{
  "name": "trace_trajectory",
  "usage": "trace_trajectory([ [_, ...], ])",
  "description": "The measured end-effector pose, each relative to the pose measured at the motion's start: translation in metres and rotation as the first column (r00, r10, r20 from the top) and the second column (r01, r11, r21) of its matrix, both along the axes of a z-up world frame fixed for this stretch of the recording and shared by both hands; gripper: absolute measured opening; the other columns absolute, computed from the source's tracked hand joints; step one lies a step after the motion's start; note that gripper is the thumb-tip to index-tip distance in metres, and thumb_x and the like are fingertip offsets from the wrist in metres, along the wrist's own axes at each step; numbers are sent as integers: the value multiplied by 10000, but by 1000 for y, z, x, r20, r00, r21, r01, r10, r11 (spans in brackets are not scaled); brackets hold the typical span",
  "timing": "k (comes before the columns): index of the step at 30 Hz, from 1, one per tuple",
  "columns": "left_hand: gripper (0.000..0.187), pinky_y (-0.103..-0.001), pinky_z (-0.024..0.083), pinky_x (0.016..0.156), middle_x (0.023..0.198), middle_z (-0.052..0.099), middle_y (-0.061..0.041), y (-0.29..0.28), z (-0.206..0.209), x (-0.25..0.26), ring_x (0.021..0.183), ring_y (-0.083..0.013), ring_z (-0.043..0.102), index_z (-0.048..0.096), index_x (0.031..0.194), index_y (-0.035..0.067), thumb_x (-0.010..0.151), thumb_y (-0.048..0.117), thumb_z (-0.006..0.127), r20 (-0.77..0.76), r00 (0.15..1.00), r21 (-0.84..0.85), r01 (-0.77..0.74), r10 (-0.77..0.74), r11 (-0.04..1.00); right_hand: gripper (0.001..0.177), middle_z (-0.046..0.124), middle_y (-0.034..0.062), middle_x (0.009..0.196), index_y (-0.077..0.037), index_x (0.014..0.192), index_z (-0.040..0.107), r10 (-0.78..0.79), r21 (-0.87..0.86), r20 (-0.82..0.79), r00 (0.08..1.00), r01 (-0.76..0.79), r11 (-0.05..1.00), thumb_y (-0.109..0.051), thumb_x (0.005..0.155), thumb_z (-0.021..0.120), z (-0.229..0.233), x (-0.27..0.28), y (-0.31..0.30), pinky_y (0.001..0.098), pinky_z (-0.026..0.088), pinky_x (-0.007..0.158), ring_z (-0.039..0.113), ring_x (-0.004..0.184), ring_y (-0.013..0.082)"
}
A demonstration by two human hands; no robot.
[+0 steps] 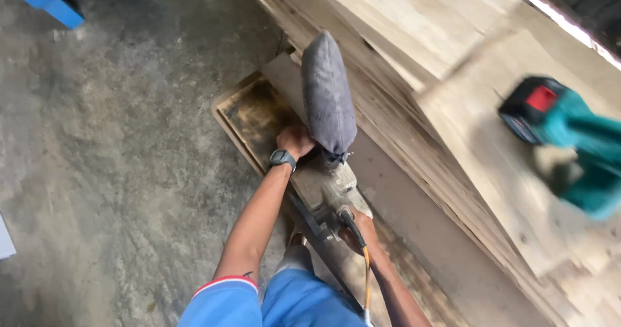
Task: The person uses a handheld electric sander to smooth the surface of a long wooden plank. They move the tool back and forth along the length of the wood, which is resting on a workbench in a workshop.
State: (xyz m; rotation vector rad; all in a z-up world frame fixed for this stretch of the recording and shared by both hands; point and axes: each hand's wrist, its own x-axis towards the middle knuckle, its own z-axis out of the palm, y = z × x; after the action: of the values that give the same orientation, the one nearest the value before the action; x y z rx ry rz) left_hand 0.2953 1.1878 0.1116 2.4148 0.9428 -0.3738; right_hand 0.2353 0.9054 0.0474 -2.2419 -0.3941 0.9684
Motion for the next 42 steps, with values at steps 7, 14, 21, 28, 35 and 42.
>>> trace_trajectory([
  [7, 450, -511, 587, 893, 1091, 778, -140, 128, -30, 61, 1129, -353, 724, 793, 1056, 126, 877, 471, 566, 30, 997, 7, -70, 69, 998, 220, 722, 197, 833, -84, 855, 634, -72, 8, 19, 997, 72, 997, -81, 646, 705, 10, 46, 125, 538, 506, 801, 705, 1005, 433],
  [14, 463, -502, 586, 903, 1022, 772, -186, 208, -15, 90, 1094, -411, 723, 776, 1029, 24, 922, 412, 547, 131, 987, 36, -98, 92, 995, 250, 731, 223, 900, -68, 916, 677, -69, -38, -18, 997, 69, 997, -110, 670, 697, 11, 85, 213, 565, 494, 815, 687, 1060, 443],
  [21, 472, -499, 606, 814, 935, 774, -192, 276, -47, 120, 998, -412, 745, 782, 951, 19, 915, 420, 535, 157, 987, 111, -63, 45, 992, 282, 741, 98, 877, -177, 906, 667, -40, 23, -7, 999, 40, 999, -169, 630, 726, -29, 109, 267, 486, 549, 847, 720, 1008, 350],
  [28, 370, -509, 549, 501, 775, 747, -177, 334, -104, 136, 692, -453, 708, 743, 789, 86, 865, 434, 645, 269, 958, 201, -155, 98, 967, 209, 680, 129, 695, -29, 769, 584, 98, 236, 407, 908, -208, 949, -101, 578, 630, -48, 121, 294, 409, 542, 512, 695, 602, 288],
  [35, 417, -501, 554, 526, 824, 761, -174, 355, -101, 113, 703, -410, 720, 752, 813, 69, 886, 473, 678, 214, 961, 230, -226, 177, 947, 110, 704, 136, 733, -35, 821, 606, 140, 288, 407, 903, -272, 918, -51, 715, 630, -43, 113, 313, 389, 592, 533, 739, 625, 280],
  [42, 267, -489, 646, 698, 884, 772, -201, 343, -52, 66, 900, -392, 762, 785, 982, 1, 857, 206, 668, 74, 945, 229, -326, 318, 917, 340, 727, 189, 904, -110, 946, 659, 113, 141, 50, 992, -119, 983, -183, 618, 709, -109, 88, 326, 564, 540, 852, 693, 991, 458],
])
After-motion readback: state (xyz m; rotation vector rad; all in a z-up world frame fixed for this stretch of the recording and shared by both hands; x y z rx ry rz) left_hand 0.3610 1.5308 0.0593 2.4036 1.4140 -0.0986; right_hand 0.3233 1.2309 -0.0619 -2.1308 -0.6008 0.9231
